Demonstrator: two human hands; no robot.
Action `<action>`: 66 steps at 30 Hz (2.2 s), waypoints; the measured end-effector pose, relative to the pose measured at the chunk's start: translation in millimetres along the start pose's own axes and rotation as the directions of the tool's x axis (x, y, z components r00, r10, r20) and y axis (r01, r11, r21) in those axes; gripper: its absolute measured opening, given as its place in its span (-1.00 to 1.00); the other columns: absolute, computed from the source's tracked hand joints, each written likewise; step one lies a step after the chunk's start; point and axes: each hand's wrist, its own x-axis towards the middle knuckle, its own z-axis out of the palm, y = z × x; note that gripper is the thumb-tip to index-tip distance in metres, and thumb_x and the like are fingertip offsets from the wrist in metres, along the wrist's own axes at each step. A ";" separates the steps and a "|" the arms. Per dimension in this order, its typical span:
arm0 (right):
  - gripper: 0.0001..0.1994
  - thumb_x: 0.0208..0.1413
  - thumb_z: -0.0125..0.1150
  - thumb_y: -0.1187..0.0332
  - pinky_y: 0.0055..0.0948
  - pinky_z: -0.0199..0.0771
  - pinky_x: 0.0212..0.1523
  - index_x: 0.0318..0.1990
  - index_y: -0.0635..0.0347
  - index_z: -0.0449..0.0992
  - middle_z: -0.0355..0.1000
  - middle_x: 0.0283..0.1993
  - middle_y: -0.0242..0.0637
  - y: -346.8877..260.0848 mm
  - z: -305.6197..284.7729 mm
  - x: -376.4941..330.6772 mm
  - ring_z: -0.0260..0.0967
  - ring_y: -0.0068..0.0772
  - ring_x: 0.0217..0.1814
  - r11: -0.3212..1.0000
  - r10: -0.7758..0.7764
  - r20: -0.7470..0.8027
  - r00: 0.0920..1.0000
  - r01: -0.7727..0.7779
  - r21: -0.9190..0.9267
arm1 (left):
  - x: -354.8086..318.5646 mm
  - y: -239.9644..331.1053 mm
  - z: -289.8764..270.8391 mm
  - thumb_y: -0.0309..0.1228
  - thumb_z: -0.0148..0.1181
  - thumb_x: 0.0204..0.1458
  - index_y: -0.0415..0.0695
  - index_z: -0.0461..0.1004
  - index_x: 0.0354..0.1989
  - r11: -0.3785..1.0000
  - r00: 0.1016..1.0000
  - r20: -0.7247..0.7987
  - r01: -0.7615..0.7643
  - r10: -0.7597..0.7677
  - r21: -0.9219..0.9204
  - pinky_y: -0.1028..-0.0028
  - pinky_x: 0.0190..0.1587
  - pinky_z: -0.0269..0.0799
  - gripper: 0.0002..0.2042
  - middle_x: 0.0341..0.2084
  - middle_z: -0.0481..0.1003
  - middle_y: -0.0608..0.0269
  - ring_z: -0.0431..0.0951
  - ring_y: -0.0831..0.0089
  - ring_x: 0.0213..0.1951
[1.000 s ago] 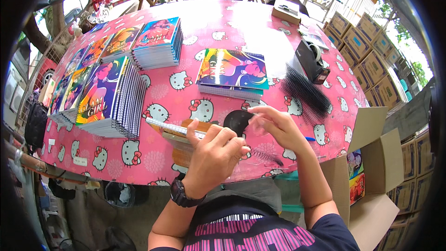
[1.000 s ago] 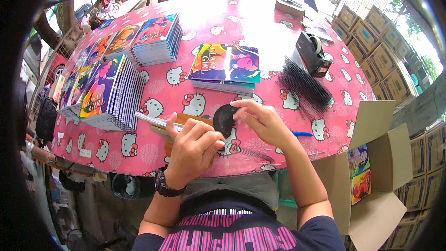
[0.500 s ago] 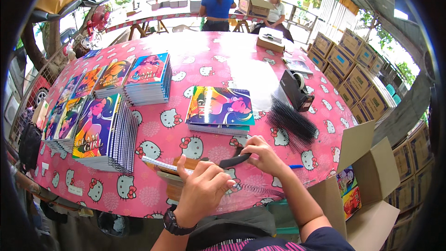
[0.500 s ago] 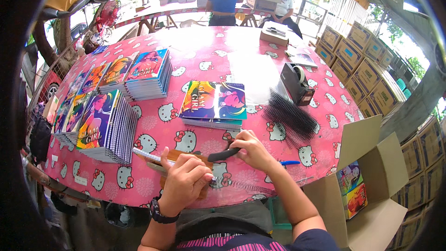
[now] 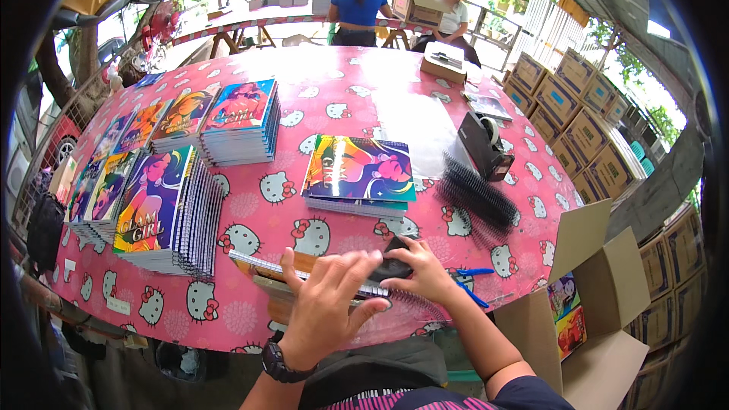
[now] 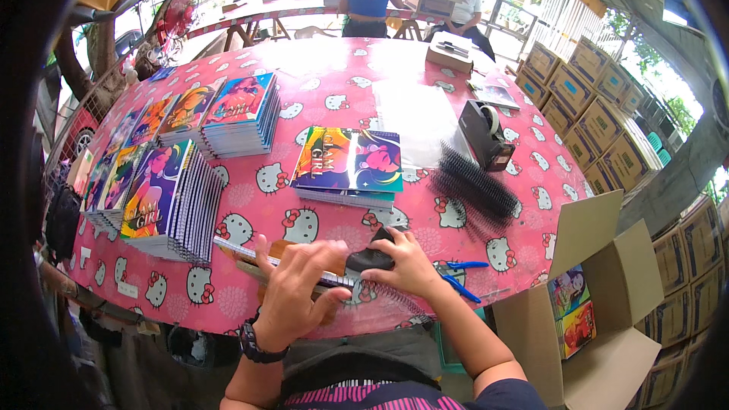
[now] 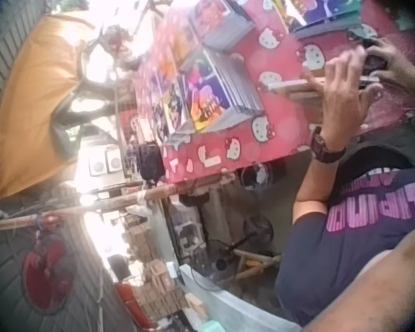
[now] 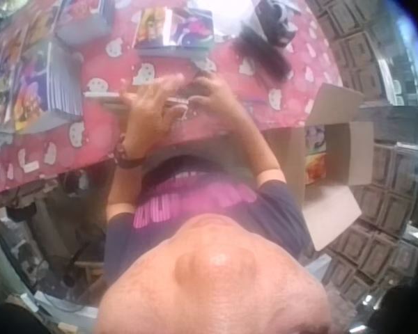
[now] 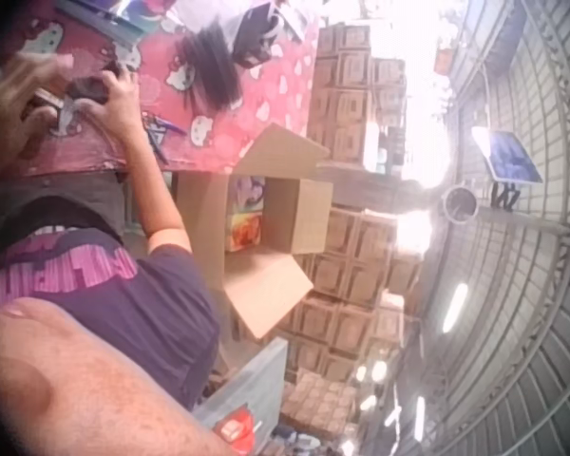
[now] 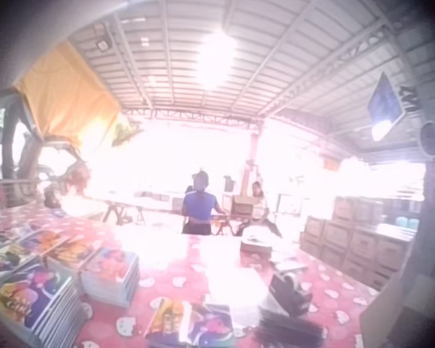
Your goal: The person is assembling spiral notebooks by threading plastic coils through pre-punched holes in the notebook covers and pages, then using blue-handled pliers to crimp the ends of the spirals.
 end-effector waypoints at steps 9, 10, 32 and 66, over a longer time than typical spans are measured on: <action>-0.54 -0.02 0.23 -0.04 -0.20 0.22 0.13 -0.20 0.22 0.57 0.47 -0.11 -0.12 -47.7 -50.4 23.4 0.29 -0.17 0.11 0.977 -0.012 0.178 0.984 -0.026 0.213 | -14.7 -18.6 -5.5 -0.23 0.44 -0.35 0.02 0.49 -0.22 0.989 0.987 -0.131 0.107 -0.094 0.099 -0.07 0.26 -0.34 -0.57 -0.42 0.44 0.39 0.44 0.36 -0.18; -0.59 -0.03 0.27 0.03 -0.22 0.25 0.09 -0.21 0.21 0.58 0.46 -0.12 -0.10 -47.2 -53.9 20.5 0.31 -0.16 0.06 0.821 -0.108 0.200 0.974 -0.027 0.570 | -14.2 -18.6 -4.7 -0.20 0.43 -0.34 0.01 0.48 -0.22 0.990 0.986 -0.134 0.112 -0.099 0.090 -0.10 0.25 -0.32 -0.57 -0.41 0.45 0.40 0.44 0.38 -0.18; -0.45 -0.05 0.14 -0.14 -0.15 0.15 0.18 -0.22 0.24 0.58 0.51 -0.11 -0.20 -73.0 -44.2 57.5 0.26 -0.11 0.18 0.556 -0.373 0.222 0.901 0.026 0.831 | -46.9 -62.0 -2.6 -0.24 0.50 -0.35 -0.20 -0.06 0.29 0.980 0.820 -0.543 0.196 -0.180 -0.029 0.04 0.30 -0.31 0.02 0.21 0.14 -0.05 0.12 0.16 0.26; -0.63 0.07 0.20 0.22 -0.34 0.26 0.12 -0.13 0.40 0.51 0.48 -0.14 -0.15 -97.2 -8.1 103.2 0.33 -0.35 0.04 0.520 -0.316 0.267 0.910 -0.069 0.851 | -54.2 -103.4 11.3 -0.54 0.26 -0.01 -0.27 0.28 0.18 0.525 0.695 -0.354 0.040 -0.626 -0.850 0.57 -0.07 0.32 -0.47 -0.21 0.36 0.38 0.37 0.62 -0.18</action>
